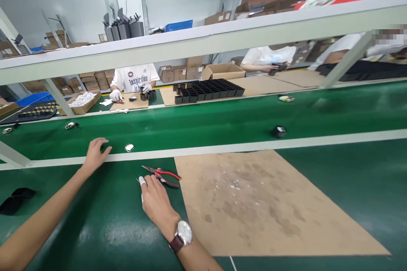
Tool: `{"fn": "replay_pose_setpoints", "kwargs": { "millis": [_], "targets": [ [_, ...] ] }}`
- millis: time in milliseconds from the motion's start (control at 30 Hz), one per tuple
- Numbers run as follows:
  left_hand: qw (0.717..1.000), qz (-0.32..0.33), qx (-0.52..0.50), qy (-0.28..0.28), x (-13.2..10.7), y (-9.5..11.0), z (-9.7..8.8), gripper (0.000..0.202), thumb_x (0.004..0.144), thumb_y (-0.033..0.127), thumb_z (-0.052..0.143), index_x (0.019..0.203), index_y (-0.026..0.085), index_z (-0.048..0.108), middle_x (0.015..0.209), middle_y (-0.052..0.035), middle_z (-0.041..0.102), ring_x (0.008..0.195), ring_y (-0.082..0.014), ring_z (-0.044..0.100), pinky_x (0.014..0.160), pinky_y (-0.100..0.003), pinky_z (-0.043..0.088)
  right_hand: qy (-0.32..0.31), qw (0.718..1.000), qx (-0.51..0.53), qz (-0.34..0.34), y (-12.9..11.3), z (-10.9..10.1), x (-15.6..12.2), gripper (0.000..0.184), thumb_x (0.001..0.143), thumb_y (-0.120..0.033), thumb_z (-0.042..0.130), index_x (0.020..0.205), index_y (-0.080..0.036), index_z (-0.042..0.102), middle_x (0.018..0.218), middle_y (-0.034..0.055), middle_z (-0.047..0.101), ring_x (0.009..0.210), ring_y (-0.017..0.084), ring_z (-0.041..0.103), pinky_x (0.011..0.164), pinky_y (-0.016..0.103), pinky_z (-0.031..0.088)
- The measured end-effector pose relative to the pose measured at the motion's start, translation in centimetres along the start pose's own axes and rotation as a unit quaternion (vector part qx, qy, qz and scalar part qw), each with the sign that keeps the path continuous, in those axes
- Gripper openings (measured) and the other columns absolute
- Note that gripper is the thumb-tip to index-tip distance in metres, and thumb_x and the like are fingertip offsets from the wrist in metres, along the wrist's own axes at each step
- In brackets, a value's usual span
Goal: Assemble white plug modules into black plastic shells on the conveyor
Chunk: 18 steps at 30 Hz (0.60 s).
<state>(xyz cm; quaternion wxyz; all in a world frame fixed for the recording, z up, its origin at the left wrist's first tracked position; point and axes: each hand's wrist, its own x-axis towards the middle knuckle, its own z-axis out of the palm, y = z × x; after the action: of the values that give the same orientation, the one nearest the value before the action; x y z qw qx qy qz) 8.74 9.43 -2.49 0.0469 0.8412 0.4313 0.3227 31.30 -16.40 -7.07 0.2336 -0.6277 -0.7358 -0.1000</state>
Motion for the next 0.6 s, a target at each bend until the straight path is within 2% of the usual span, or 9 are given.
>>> {"fn": "replay_pose_setpoints", "kwargs": {
  "millis": [100,167,233,300,367,433,600],
  "targets": [
    [0.995,0.069,-0.040,-0.058,-0.5,3.4,4.1,0.044,0.092,0.035,0.067,0.134,0.020,0.065,0.147,-0.0152,0.063,0.139,-0.0320,0.056,0.119,-0.051,0.044,0.005,1.000,0.003,-0.009,0.1,-0.1,0.0,0.049,0.082,0.005,0.053,0.127,-0.012,0.063,0.109,0.0115,0.068,0.099,0.028,0.064,0.092,0.042,0.059],
    [0.991,0.088,-0.058,-0.076,-0.1,5.2,6.4,0.049,0.091,0.034,0.070,0.138,0.020,0.064,0.147,-0.0151,0.065,0.136,-0.0322,0.059,0.115,-0.050,0.048,0.010,1.000,0.010,-0.021,0.3,-0.1,-0.1,0.050,0.081,0.005,0.052,0.126,-0.013,0.063,0.110,0.0107,0.068,0.100,0.027,0.064,0.095,0.042,0.059],
    [0.990,0.091,-0.071,-0.080,0.8,6.5,8.0,0.045,0.093,0.030,0.068,0.136,0.018,0.066,0.136,-0.0160,0.071,0.126,-0.0321,0.065,0.109,-0.049,0.053,0.019,0.999,0.023,-0.035,0.4,-0.1,-0.1,0.053,0.080,0.006,0.051,0.128,-0.013,0.062,0.109,0.0100,0.068,0.100,0.027,0.064,0.095,0.042,0.059],
    [0.989,0.090,-0.082,-0.080,1.6,7.3,8.4,0.039,0.095,0.026,0.064,0.133,0.016,0.068,0.124,-0.0153,0.076,0.113,-0.0300,0.069,0.103,-0.047,0.056,0.039,0.997,0.039,-0.047,0.6,-0.2,-0.1,0.056,0.080,0.007,0.049,0.131,-0.012,0.060,0.111,0.0108,0.068,0.101,0.027,0.063,0.096,0.043,0.060],
    [0.988,0.092,-0.092,-0.078,1.6,7.9,7.8,0.037,0.096,0.024,0.062,0.132,0.016,0.068,0.119,-0.0137,0.077,0.106,-0.0277,0.069,0.098,-0.045,0.057,0.068,0.994,0.060,-0.054,0.7,-0.4,0.0,0.058,0.082,0.008,0.046,0.136,-0.011,0.058,0.115,0.0124,0.068,0.105,0.027,0.063,0.098,0.045,0.059],
    [0.987,0.098,-0.100,-0.078,0.3,8.4,6.4,0.038,0.098,0.026,0.061,0.134,0.017,0.066,0.118,-0.0127,0.077,0.105,-0.0268,0.068,0.095,-0.044,0.058,0.094,0.991,0.084,-0.054,0.8,-0.8,0.0,0.058,0.085,0.008,0.043,0.138,-0.011,0.056,0.117,0.0136,0.067,0.108,0.027,0.062,0.099,0.046,0.059],
    [0.976,0.138,-0.112,-0.127,-7.1,9.6,1.2,0.035,0.096,0.025,0.067,0.130,0.021,0.068,0.115,-0.0096,0.076,0.104,-0.0256,0.067,0.095,-0.045,0.057,0.122,0.983,0.127,-0.060,0.5,-1.7,0.2,0.049,0.089,0.004,0.044,0.134,-0.011,0.058,0.118,0.0149,0.066,0.108,0.027,0.061,0.095,0.045,0.060]
  ]
}}
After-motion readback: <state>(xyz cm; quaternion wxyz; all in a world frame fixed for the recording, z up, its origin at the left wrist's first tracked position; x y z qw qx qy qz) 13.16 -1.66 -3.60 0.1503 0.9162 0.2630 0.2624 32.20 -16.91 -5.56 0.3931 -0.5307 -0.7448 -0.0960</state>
